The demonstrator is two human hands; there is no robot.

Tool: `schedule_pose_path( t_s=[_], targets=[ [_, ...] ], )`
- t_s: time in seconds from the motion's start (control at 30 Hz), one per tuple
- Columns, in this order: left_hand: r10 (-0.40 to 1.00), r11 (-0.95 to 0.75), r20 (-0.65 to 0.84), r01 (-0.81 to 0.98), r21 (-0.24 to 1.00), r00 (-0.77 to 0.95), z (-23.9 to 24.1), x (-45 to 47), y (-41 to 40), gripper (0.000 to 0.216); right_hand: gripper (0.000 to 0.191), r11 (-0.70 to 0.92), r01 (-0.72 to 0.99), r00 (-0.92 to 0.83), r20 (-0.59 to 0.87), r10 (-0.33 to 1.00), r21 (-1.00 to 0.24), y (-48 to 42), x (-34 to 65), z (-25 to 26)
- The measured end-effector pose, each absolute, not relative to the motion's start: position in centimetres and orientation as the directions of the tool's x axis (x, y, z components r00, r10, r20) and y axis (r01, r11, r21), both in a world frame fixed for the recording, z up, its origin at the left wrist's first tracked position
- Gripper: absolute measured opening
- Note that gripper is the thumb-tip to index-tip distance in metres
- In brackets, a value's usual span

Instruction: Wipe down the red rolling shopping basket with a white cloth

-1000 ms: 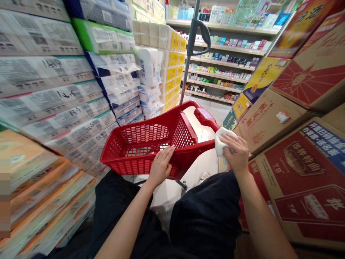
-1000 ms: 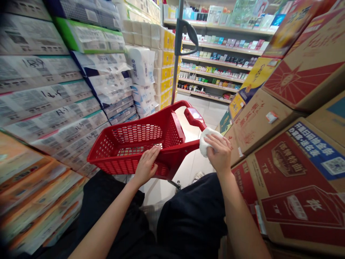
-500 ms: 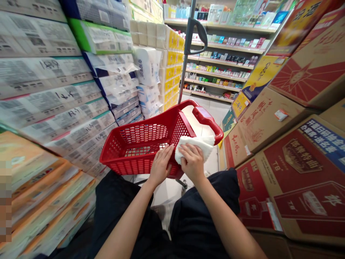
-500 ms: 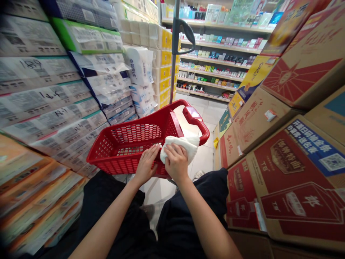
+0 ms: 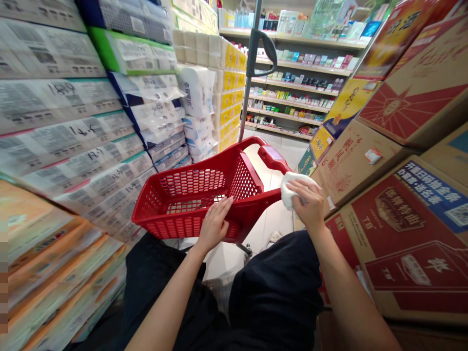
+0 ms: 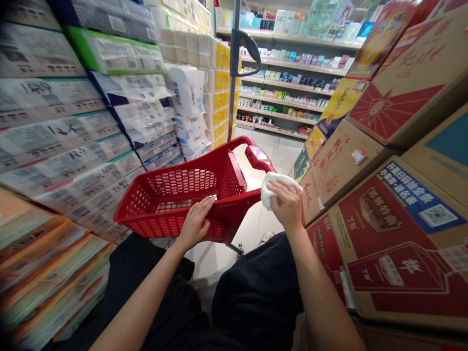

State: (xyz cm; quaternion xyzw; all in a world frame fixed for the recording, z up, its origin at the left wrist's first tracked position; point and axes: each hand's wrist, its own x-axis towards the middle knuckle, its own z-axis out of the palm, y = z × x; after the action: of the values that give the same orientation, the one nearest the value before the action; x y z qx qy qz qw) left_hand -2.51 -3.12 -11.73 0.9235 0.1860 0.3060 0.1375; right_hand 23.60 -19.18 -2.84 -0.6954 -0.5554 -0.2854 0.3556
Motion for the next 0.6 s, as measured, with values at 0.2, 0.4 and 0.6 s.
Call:
schedule_pose_path(
  t_s=[0.2,0.4,0.6],
  targets=[
    [0.437,-0.891,0.517,0.276,0.361,0.736,-11.8,-2.5,-3.2,0.082,0.031,-0.249,0.945,0.308,0.829,0.467,-0.211,-18.8,22.5,-3.4],
    [0.450,-0.884,0.508,0.285,0.372,0.734,-12.0,-2.4,-3.3,0.084,0.034,-0.140,0.973,0.230,0.762,0.605,-0.183,-15.3,14.4,-6.1],
    [0.455,-0.875,0.499,0.267,0.404,0.737,-12.4,-2.7,-3.1,0.079,0.036,-0.014,0.981,0.150,0.704,0.694,-0.196,-12.5,9.9,-8.5]
  ],
)
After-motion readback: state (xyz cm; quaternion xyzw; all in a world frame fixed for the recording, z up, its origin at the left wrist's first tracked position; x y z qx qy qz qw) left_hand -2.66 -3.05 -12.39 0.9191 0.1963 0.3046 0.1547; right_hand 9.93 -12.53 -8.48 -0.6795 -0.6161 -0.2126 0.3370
